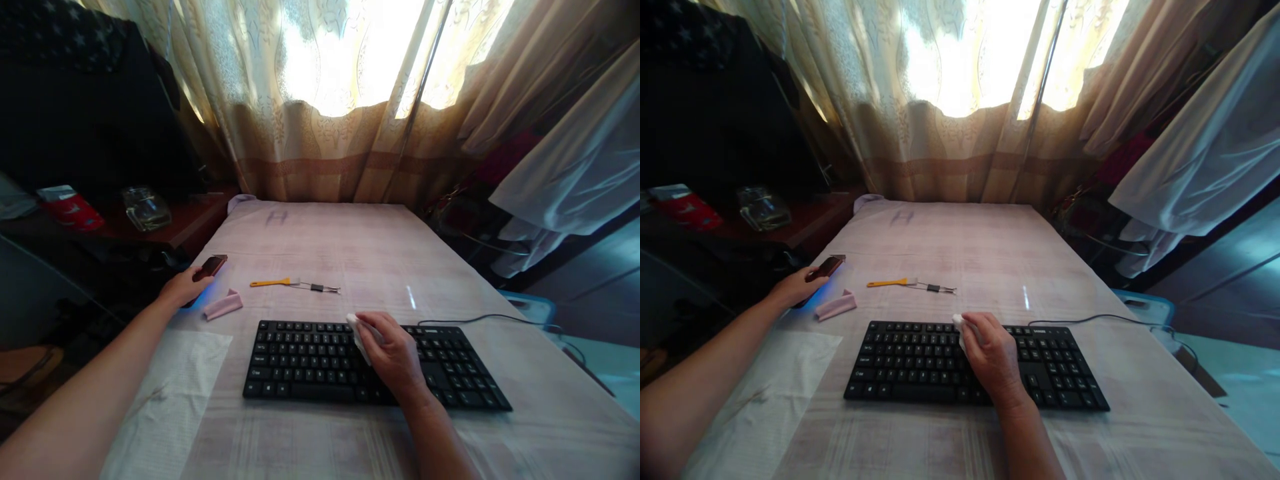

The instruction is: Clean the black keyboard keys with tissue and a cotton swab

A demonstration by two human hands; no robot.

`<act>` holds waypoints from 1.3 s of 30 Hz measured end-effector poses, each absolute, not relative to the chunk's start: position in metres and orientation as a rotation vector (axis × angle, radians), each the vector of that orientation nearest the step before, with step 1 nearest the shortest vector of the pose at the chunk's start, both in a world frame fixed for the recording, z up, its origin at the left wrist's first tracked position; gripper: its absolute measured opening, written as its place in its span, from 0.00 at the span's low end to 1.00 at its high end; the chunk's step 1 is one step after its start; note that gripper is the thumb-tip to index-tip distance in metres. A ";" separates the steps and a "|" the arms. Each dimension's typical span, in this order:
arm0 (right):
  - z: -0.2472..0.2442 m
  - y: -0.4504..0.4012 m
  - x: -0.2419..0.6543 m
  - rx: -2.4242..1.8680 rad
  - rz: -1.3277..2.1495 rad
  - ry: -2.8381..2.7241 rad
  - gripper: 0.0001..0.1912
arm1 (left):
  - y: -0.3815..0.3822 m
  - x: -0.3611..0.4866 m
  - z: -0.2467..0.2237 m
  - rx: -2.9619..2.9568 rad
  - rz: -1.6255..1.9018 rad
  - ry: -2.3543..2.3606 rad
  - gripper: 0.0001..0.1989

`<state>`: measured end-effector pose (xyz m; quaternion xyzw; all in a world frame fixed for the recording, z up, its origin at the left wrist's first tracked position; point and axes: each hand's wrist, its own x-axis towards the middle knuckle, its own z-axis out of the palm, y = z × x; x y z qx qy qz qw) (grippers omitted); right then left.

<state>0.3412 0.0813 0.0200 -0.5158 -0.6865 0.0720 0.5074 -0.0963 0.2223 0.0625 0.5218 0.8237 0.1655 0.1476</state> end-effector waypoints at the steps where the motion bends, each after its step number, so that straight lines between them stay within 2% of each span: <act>1: 0.020 0.081 0.342 -1.248 0.167 -1.649 0.07 | 0.222 -0.094 0.058 1.540 0.421 2.400 0.35; 10: 0.014 0.081 0.337 -1.260 0.207 -1.723 0.09 | 0.213 -0.082 0.046 1.747 0.203 2.478 0.35; 15: 0.016 0.080 0.327 -1.247 0.194 -1.824 0.09 | 0.184 -0.059 0.052 1.883 0.401 2.463 0.29; 20: 0.035 0.088 0.300 -1.275 0.226 -2.122 0.11 | 0.124 -0.004 0.033 2.167 0.550 2.076 0.23; 22: 0.044 0.095 0.282 -1.301 0.253 -2.251 0.12 | 0.105 0.012 0.017 2.206 0.651 1.913 0.26; 25: 0.055 0.105 0.253 -1.315 0.284 -2.397 0.12 | 0.090 0.019 -0.004 2.240 0.720 1.723 0.38; 27: 0.060 0.110 0.235 -1.321 0.278 -2.482 0.13 | 0.088 0.015 -0.014 2.264 0.696 1.639 0.46; 32: 0.063 0.112 0.210 -1.408 0.184 -2.656 0.12 | 0.088 0.001 -0.024 2.319 0.607 1.434 0.57; 35: 0.064 0.110 0.210 -1.396 0.146 -2.702 0.13 | 0.086 -0.001 -0.023 2.318 0.549 1.375 0.60; 39: 0.068 0.113 0.215 -1.363 0.177 -2.741 0.14 | 0.085 0.000 -0.019 2.275 0.491 1.365 0.59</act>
